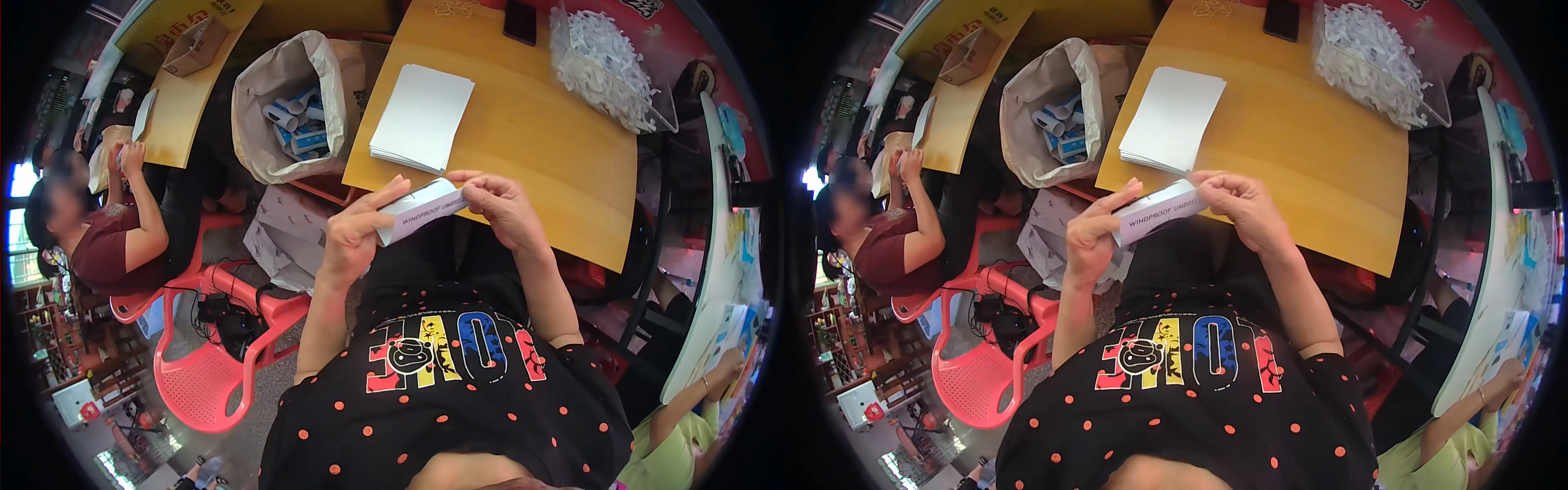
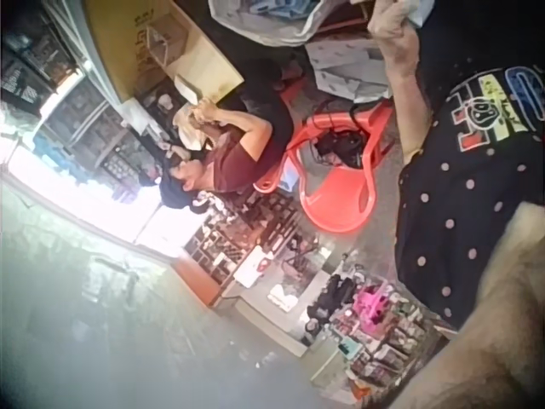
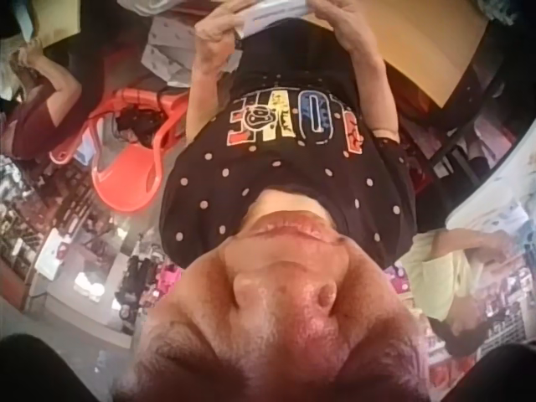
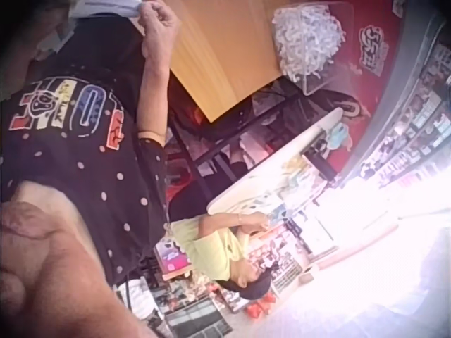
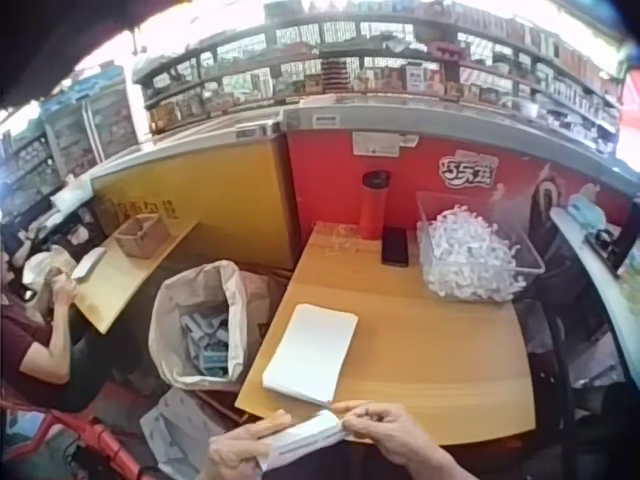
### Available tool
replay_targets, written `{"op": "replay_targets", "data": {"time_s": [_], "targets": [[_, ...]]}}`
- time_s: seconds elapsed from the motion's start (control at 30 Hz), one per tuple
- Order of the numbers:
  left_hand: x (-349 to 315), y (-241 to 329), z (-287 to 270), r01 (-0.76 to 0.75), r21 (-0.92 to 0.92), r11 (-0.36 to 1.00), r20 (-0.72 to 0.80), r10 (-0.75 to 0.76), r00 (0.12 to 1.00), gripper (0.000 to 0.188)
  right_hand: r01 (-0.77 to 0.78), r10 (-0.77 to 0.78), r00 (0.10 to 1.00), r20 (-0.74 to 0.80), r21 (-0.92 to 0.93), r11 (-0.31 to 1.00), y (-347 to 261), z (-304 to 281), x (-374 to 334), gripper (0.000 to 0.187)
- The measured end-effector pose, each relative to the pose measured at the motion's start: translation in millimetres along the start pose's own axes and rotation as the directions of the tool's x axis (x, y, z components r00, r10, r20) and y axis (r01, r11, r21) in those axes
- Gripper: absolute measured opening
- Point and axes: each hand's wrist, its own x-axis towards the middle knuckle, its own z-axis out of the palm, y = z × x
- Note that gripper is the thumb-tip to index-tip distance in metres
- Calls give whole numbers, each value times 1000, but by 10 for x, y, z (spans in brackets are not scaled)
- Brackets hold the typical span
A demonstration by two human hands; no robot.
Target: Folding paper boxes or inserts and placing them in a stack.
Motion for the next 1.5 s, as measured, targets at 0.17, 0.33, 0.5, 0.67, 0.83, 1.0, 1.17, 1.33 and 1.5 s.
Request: {"op": "replay_targets", "data": {"time_s": [0.17, 0.33, 0.5, 0.67, 0.83, 1.0, 1.17, 1.33, 1.5], "targets": [[0, 127, -9, -91, 150, 985, 161, 67, 985, 27, -82, 81, 997, -14, -55, 995, 163, -138, 71, 12], [-94, 166, 75, -12, 252, 968, -43, 24, 999, 33, 82, -83, 996, -17, -55, 995, 193, -135, 75, 11], [-325, 46, 44, 476, -435, 764, -251, -611, 751, 26, 315, -360, 933, -22, -436, 843, -3, -65, -22, 9], [-372, -56, 23, 564, -766, 308, 177, -743, 646, 21, 286, -284, 957, 63, -379, 880, -11, -30, -39, 7], [-332, -3, 185, 575, -679, 457, 133, -693, 708, 19, 217, -238, 967, -92, -195, 957, 137, -99, 9, 6], [-250, 95, 293, 428, -767, 478, 35, -635, 772, 22, 225, -260, 953, -152, -215, 950, 162, -88, 11, 12], [-274, 62, 458, 440, -493, 750, -189, -586, 788, 21, 203, -237, 958, -163, -199, 959, 180, -44, 20, 13], [-293, 15, 447, 539, -486, 688, -178, -682, 710, 19, 173, -231, 961, -154, -317, 932, 195, -62, 8, 13], [-302, -7, 453, 521, -519, 678, -155, -674, 722, 20, 187, -238, 959, -151, -291, 938, 196, -68, 18, 14]]}}
